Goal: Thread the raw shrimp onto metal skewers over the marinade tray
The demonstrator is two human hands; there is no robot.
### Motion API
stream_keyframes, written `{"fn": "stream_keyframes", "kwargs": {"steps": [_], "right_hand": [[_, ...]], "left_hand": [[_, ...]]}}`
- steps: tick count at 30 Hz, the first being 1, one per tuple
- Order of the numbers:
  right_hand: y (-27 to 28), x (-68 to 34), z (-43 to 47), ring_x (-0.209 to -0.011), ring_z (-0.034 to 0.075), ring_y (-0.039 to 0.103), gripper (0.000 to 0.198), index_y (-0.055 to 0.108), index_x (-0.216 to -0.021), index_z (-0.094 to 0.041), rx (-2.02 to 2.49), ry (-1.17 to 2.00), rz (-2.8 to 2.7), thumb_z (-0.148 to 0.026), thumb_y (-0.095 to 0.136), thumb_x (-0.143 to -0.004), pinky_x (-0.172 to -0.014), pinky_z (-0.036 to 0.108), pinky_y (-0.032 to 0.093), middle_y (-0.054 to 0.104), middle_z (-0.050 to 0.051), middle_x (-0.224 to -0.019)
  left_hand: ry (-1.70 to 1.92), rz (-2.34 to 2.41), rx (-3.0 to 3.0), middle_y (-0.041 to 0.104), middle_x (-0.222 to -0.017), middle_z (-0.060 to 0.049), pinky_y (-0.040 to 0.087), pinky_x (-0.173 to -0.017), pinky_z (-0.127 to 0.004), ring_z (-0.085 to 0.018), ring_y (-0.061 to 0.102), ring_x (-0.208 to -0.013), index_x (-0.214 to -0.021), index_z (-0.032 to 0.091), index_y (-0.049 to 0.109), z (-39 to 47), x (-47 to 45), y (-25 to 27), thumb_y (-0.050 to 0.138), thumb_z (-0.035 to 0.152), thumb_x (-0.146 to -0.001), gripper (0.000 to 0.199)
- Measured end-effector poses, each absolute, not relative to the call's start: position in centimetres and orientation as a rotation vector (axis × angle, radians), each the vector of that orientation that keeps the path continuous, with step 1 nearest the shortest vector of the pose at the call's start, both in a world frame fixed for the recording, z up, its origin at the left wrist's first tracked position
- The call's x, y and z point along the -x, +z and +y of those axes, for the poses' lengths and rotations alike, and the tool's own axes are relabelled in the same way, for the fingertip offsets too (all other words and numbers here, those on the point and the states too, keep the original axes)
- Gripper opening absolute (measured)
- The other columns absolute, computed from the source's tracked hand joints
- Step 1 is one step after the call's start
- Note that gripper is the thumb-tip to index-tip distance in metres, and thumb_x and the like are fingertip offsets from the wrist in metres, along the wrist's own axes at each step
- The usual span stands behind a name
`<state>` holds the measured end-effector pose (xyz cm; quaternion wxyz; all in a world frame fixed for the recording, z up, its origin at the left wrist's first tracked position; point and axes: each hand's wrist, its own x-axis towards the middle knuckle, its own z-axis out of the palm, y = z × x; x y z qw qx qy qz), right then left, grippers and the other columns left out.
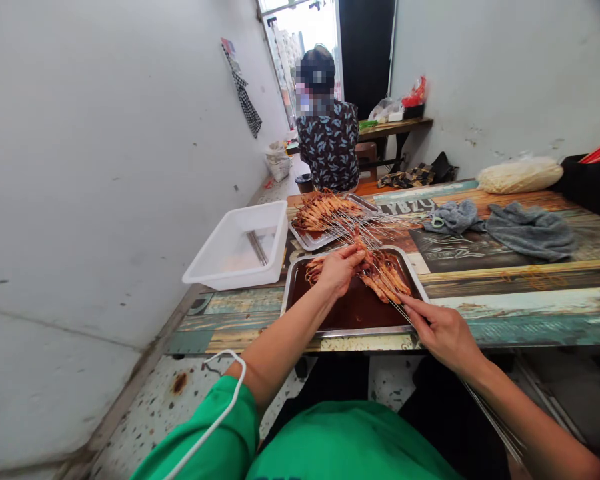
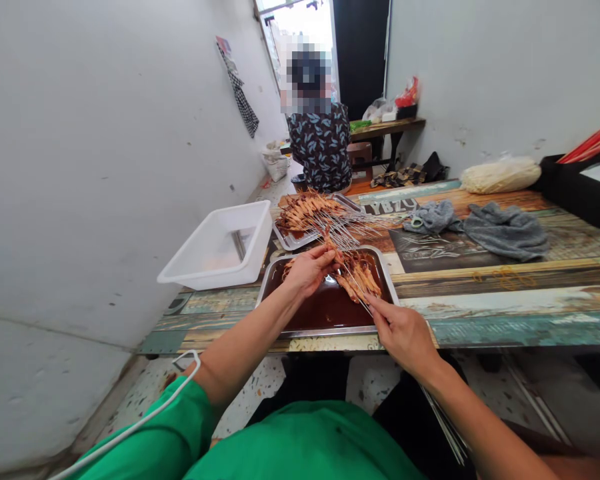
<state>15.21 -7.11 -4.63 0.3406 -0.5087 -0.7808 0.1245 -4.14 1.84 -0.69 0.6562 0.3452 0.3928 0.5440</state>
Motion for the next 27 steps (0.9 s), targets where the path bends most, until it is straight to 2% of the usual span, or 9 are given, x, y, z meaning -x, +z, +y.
{"fn": "stream_keyframes", "kwargs": {"steps": [17,27], "right_hand": [[-4.66,-15.45,-7.02,-0.081,0.017,0.067,0.033,0.061,-0.115,-0.025,1.258,0.307,-2.058,-0.025,0.045,-0.086,-0.070,0.024,0.053,0.067,0.001,-0.103],[-4.60,-15.53,-7.05,-0.081,0.018,0.067,0.032,0.063,-0.113,-0.020,1.258,0.305,-2.024,-0.025,0.045,-0.086,-0.073,0.027,0.054,0.066,0.004,-0.104]], "left_hand": [[1.215,0.886,-0.826,0.062,-0.069,-0.003,0.044,-0.063,-0.022,-0.008,0.056,-0.061,-0.071,0.009,0.063,1.70,4.06,-0.77,0.071,0.015,-0.065,0.012],[1.176,0.890,-0.765,0.065,-0.074,-0.004,0.046,-0.063,-0.021,-0.007,0.057,-0.062,-0.073,0.009,0.064,1.63,3.47,-0.99,0.069,0.011,-0.066,0.009]]}}
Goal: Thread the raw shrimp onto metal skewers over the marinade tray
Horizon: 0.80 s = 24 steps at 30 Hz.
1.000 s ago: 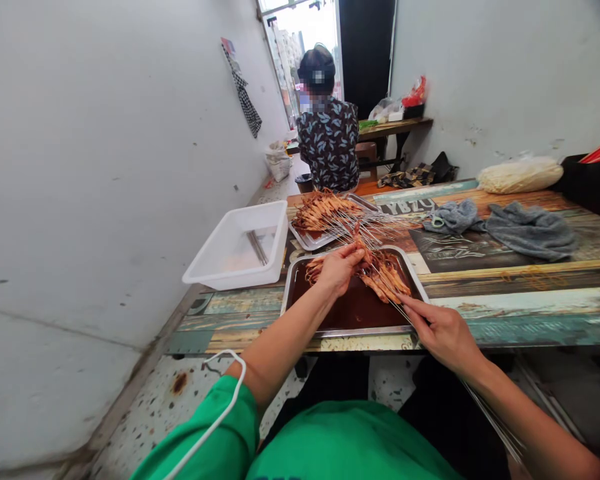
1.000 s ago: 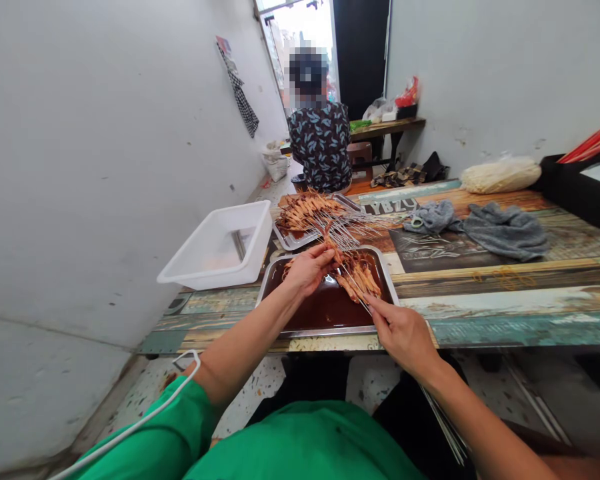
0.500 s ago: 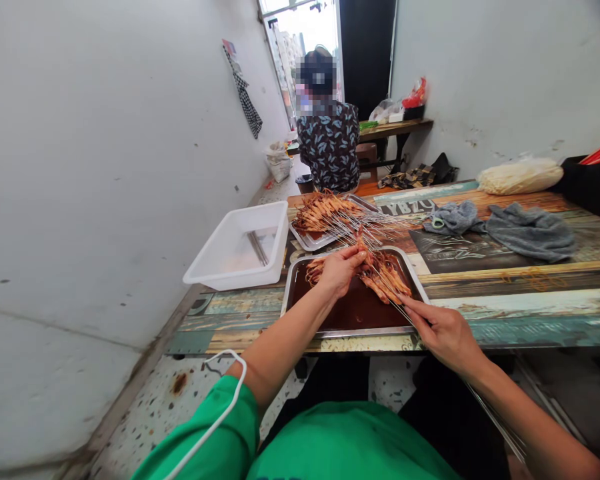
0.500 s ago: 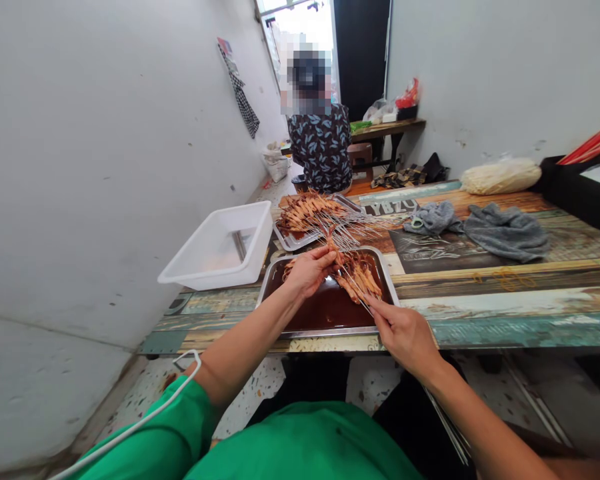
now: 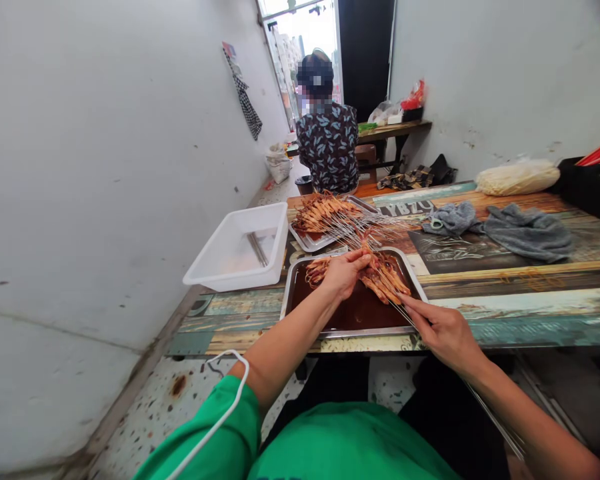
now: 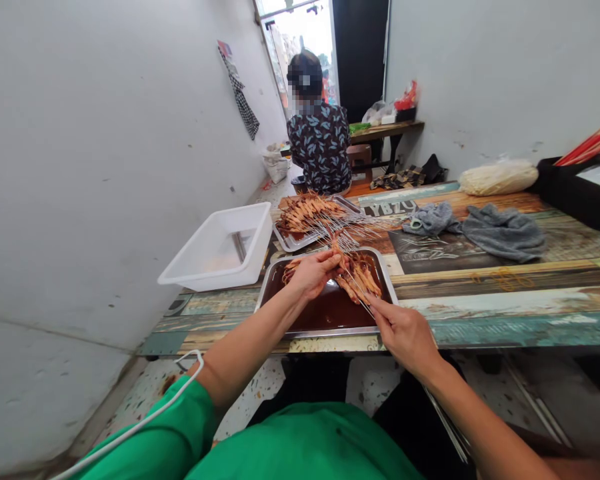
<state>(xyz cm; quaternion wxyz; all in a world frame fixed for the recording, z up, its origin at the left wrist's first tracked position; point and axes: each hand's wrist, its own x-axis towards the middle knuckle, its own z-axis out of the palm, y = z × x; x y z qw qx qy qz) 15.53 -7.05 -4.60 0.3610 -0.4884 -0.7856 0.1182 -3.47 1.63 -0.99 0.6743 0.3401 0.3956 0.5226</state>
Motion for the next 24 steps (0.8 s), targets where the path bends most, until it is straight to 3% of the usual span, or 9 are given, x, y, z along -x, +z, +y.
{"fn": "stream_keyframes", "kwargs": {"steps": [15,24], "right_hand": [[-4.5,-15.6,-7.1,-0.088,0.018,0.066,0.033,0.062,-0.113,-0.020,1.206,0.323,-1.981,-0.024,0.045,-0.086,-0.078,0.026,0.053,0.066,0.004,-0.106],[-4.2,-15.4,-7.2,-0.084,0.017,0.067,0.031,0.063,-0.111,-0.022,1.207,0.304,-1.961,-0.023,0.046,-0.085,-0.072,0.025,0.054,0.067,0.003,-0.104]], "left_hand": [[1.127,0.867,-0.615,0.063,-0.070,-0.004,0.048,-0.067,-0.021,-0.008,0.060,-0.065,-0.070,0.008,0.061,1.2,3.0,-0.4,0.060,0.006,-0.075,0.005],[1.116,0.856,-0.550,0.064,-0.074,-0.004,0.049,-0.071,-0.022,-0.008,0.060,-0.066,-0.073,0.009,0.061,0.8,2.8,-0.6,0.060,0.005,-0.075,0.004]]}}
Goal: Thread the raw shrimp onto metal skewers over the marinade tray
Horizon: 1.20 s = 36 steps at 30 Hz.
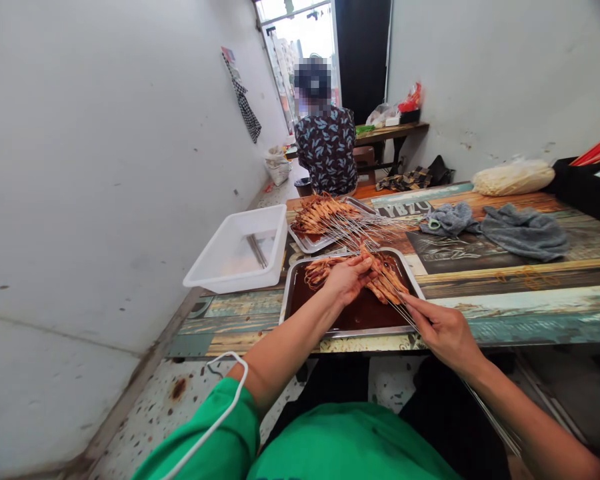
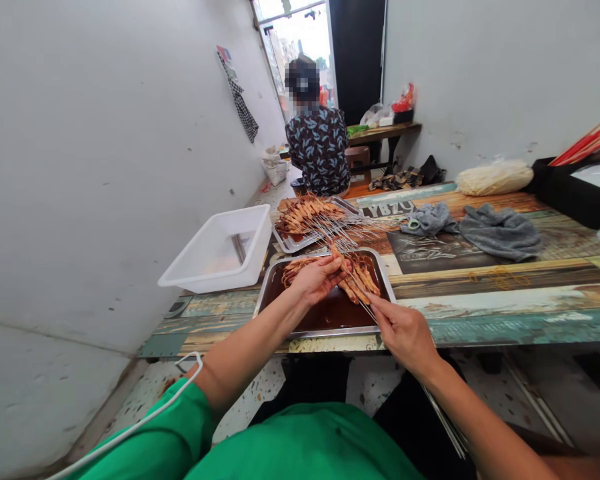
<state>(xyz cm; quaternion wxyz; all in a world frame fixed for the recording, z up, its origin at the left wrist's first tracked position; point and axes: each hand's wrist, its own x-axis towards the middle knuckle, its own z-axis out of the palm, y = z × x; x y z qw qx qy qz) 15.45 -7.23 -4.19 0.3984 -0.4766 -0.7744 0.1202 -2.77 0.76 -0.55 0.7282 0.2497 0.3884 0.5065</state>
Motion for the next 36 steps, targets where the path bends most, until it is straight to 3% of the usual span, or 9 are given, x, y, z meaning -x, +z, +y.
{"fn": "stream_keyframes", "kwargs": {"steps": [8,23,30,36], "right_hand": [[-4.1,-15.5,-7.3,-0.085,0.017,0.067,0.032,0.063,-0.111,-0.019,1.204,0.326,-1.936,-0.023,0.046,-0.085,-0.073,0.023,0.053,0.066,0.004,-0.105],[-4.4,-15.6,-7.1,-0.082,0.018,0.067,0.031,0.063,-0.111,-0.023,1.213,0.342,-1.944,-0.025,0.046,-0.085,-0.071,0.026,0.054,0.067,0.003,-0.103],[-4.1,-15.6,-7.2,-0.083,0.017,0.067,0.031,0.065,-0.109,-0.021,1.191,0.316,-1.945,-0.022,0.046,-0.084,-0.072,0.025,0.054,0.067,0.003,-0.102],[-4.3,-15.7,-7.2,-0.084,0.018,0.067,0.031,0.065,-0.109,-0.022,1.173,0.318,-1.957,-0.022,0.046,-0.084,-0.072,0.026,0.055,0.067,0.003,-0.102]], "left_hand": [[1.127,0.851,-0.451,0.064,-0.074,-0.005,0.050,-0.067,-0.020,-0.008,0.061,-0.067,-0.074,0.009,0.060,0.8,2.5,-0.2,0.053,0.005,-0.079,0.010],[1.099,0.890,-0.519,0.064,-0.074,-0.005,0.050,-0.070,-0.023,-0.009,0.061,-0.067,-0.070,0.008,0.061,-0.2,2.3,-0.4,0.062,0.004,-0.073,0.006],[1.122,0.881,-0.479,0.062,-0.068,-0.003,0.049,-0.064,-0.021,-0.007,0.057,-0.061,-0.068,0.008,0.060,0.3,2.6,0.4,0.058,0.006,-0.077,0.010],[1.109,0.887,-0.437,0.060,-0.068,0.000,0.048,-0.061,-0.020,-0.006,0.056,-0.059,-0.072,0.010,0.059,0.7,3.0,0.0,0.063,0.006,-0.074,0.006]]}}
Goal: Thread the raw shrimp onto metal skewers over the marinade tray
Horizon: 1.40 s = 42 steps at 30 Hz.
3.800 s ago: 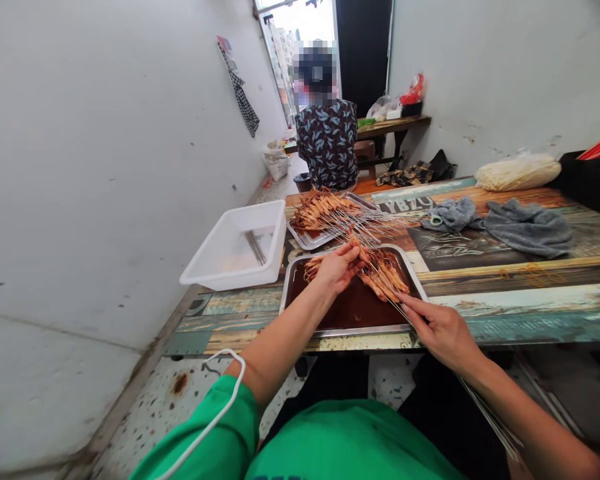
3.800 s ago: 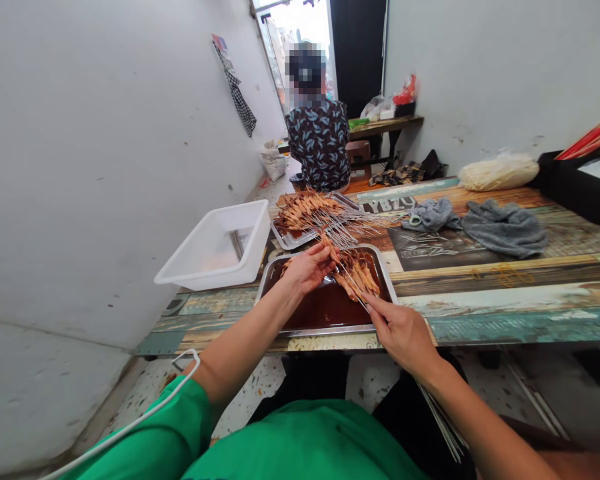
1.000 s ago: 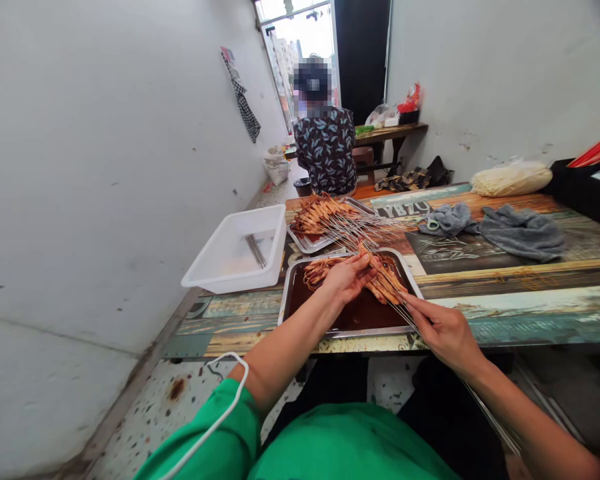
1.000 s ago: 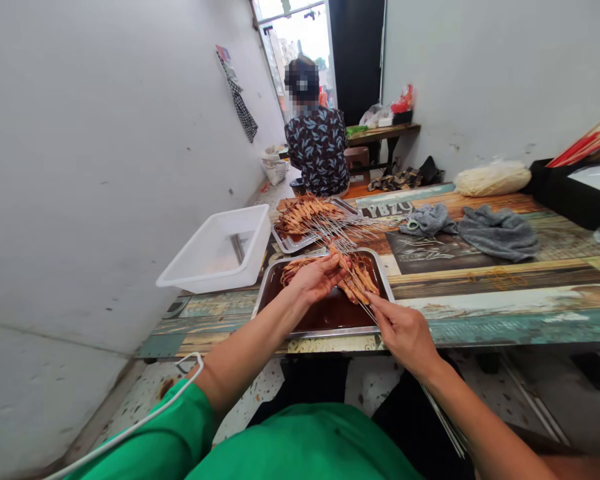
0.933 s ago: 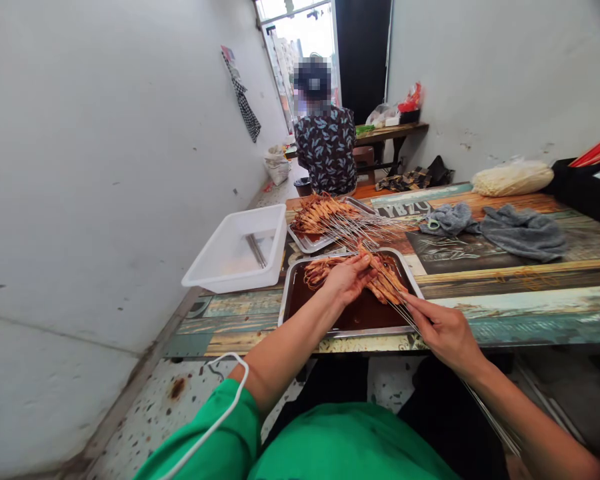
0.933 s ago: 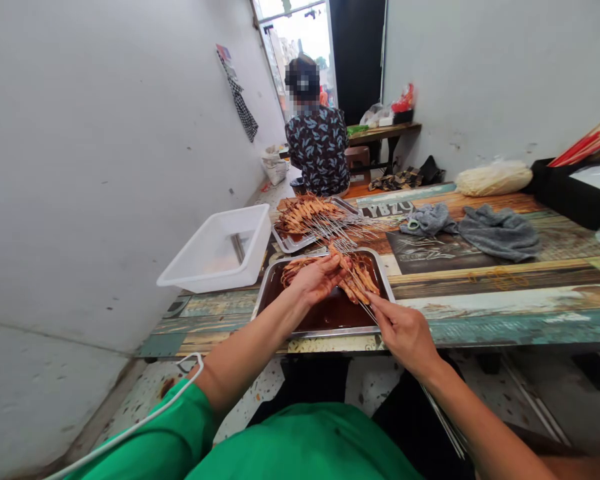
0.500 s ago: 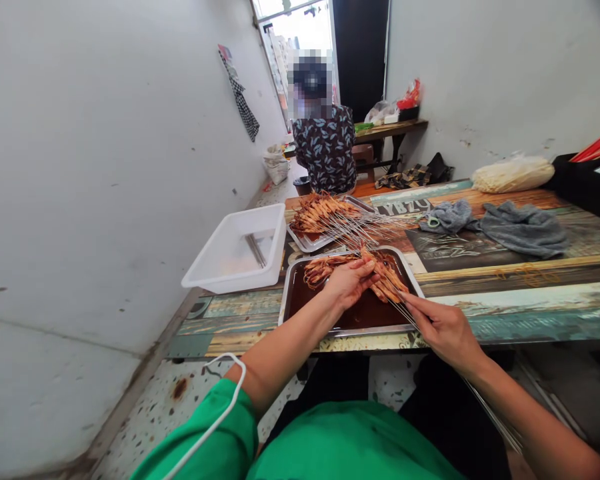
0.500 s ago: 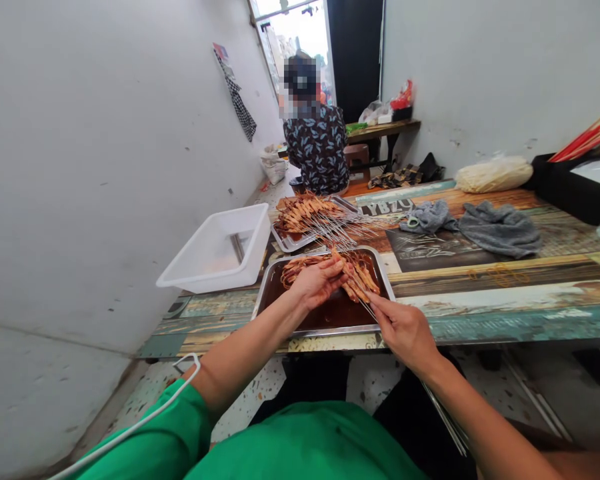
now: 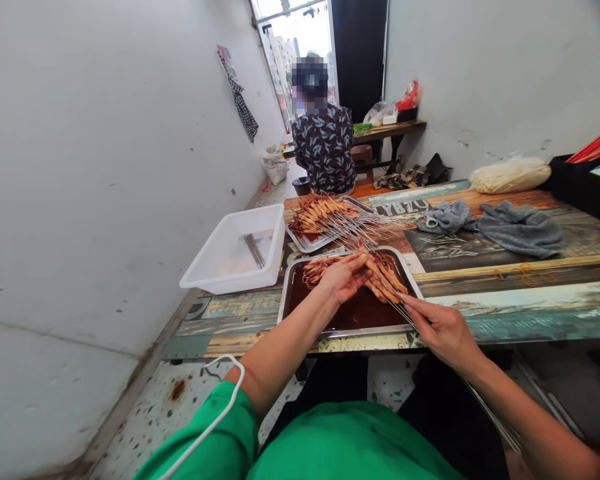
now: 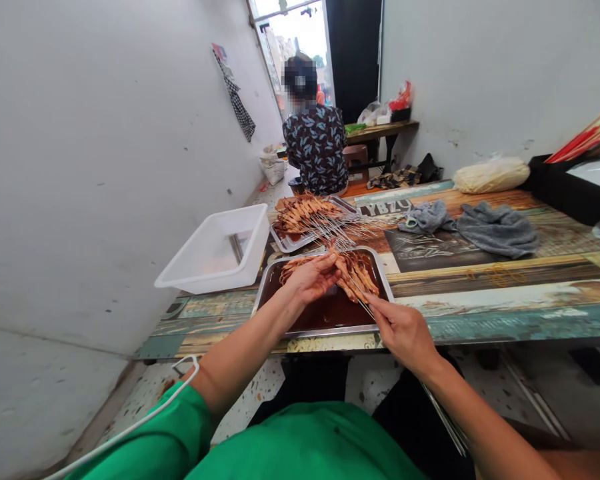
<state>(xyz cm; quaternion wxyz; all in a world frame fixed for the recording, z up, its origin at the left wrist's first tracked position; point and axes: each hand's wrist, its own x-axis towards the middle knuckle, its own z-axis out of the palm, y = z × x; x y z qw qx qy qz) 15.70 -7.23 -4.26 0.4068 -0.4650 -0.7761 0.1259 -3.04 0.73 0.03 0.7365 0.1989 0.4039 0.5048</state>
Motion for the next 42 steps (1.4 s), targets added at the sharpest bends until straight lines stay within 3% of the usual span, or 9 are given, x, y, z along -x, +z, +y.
{"fn": "stream_keyframes", "kwargs": {"steps": [9,42], "right_hand": [[-4.4,-15.7,-7.2,-0.088,0.018,0.066,0.032,0.064,-0.111,-0.021,1.169,0.313,-1.977,-0.021,0.046,-0.084,-0.076,0.026,0.054,0.067,0.003,-0.103],[-4.6,-15.8,-7.3,-0.086,0.018,0.067,0.031,0.065,-0.109,-0.017,1.187,0.326,-1.957,-0.022,0.046,-0.084,-0.075,0.025,0.054,0.068,0.005,-0.102]], "left_hand": [[1.268,0.896,-0.594,0.056,-0.066,0.000,0.046,-0.059,-0.019,-0.005,0.052,-0.059,-0.067,0.008,0.059,0.7,2.6,-0.6,0.064,0.004,-0.070,0.008],[1.264,0.900,-0.486,0.059,-0.069,-0.003,0.047,-0.061,-0.020,-0.006,0.054,-0.060,-0.066,0.006,0.061,-0.4,1.7,-0.8,0.064,0.003,-0.070,0.006]]}}
